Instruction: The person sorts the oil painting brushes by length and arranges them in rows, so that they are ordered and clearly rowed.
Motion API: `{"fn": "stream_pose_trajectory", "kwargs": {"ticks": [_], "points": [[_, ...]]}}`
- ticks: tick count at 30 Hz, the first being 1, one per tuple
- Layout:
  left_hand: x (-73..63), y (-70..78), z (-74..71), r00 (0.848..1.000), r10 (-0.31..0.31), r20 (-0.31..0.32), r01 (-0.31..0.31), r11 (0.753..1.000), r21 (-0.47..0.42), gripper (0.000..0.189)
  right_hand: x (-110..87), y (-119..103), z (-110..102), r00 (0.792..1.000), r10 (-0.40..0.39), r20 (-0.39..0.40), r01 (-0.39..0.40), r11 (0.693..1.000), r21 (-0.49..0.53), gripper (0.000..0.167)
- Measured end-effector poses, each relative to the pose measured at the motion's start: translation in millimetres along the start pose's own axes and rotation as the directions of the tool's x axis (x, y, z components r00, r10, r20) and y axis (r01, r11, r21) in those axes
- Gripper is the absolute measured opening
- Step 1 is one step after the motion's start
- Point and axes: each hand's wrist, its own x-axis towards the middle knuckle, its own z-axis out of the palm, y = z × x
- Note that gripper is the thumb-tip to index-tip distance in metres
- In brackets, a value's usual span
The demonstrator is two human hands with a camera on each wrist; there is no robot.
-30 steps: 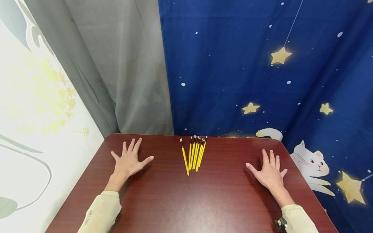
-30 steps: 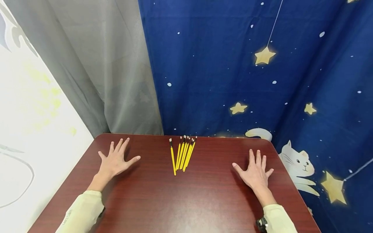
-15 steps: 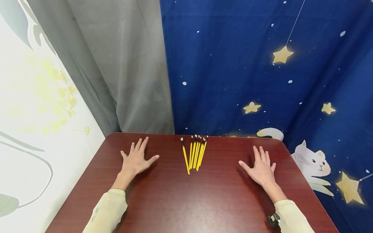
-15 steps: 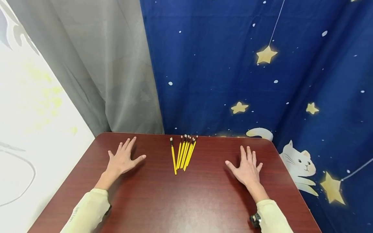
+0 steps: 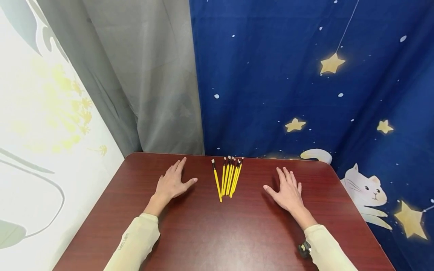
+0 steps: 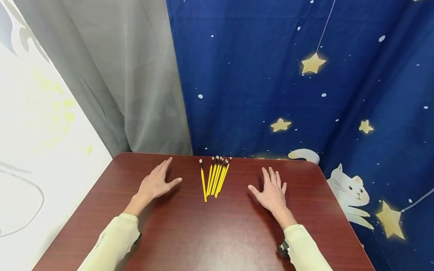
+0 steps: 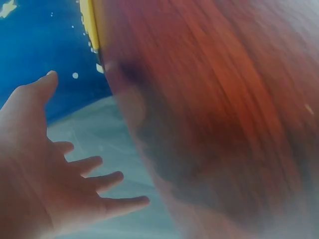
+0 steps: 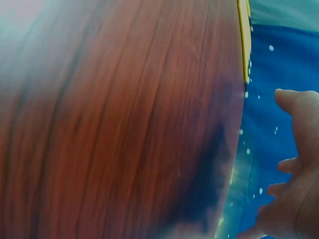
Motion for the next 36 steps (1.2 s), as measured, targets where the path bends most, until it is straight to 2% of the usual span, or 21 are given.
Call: {"fn": "stream_pose_trajectory", "kwargs": {"ticks": [8, 13, 19, 24, 29, 32, 36], "points": [[7.5, 24.7, 9.1, 1.000, 0.012, 0.019, -0.012, 0.999, -0.040, 0.099, 5.4, -29, 20, 0.998, -0.059, 0.011, 0.059, 0.997, 0.051, 0.092], [10.1, 38.3, 13.6, 1.000, 0.011, 0.025, -0.009, 0.997, -0.075, 0.094, 10.5, -46, 33, 0.997, -0.070, 0.031, 0.067, 0.993, 0.092, 0.090], [16.0, 57.1, 23.7, 0.999, -0.025, 0.029, 0.030, 0.988, -0.155, 0.086, 13.6, -64, 43, 0.996, -0.080, 0.047, 0.073, 0.989, 0.131, 0.083], [20.4, 73.0, 28.9, 0.997, -0.067, 0.032, 0.072, 0.975, -0.212, 0.071, 15.6, -73, 50, 0.996, -0.077, 0.038, 0.071, 0.987, 0.142, 0.070], [22.0, 85.5, 33.4, 0.994, -0.099, 0.040, 0.106, 0.964, -0.246, 0.048, 20.2, -85, 59, 0.996, -0.086, 0.004, 0.084, 0.981, 0.177, 0.048], [24.9, 91.5, 38.4, 0.993, -0.112, 0.042, 0.119, 0.963, -0.242, 0.042, 23.3, -92, 64, 0.996, -0.086, -0.028, 0.089, 0.977, 0.195, 0.036], [29.1, 99.6, 41.6, 0.990, -0.139, 0.033, 0.143, 0.956, -0.255, 0.036, 28.9, -103, 69, 0.996, -0.074, -0.042, 0.081, 0.975, 0.207, 0.030]]}}
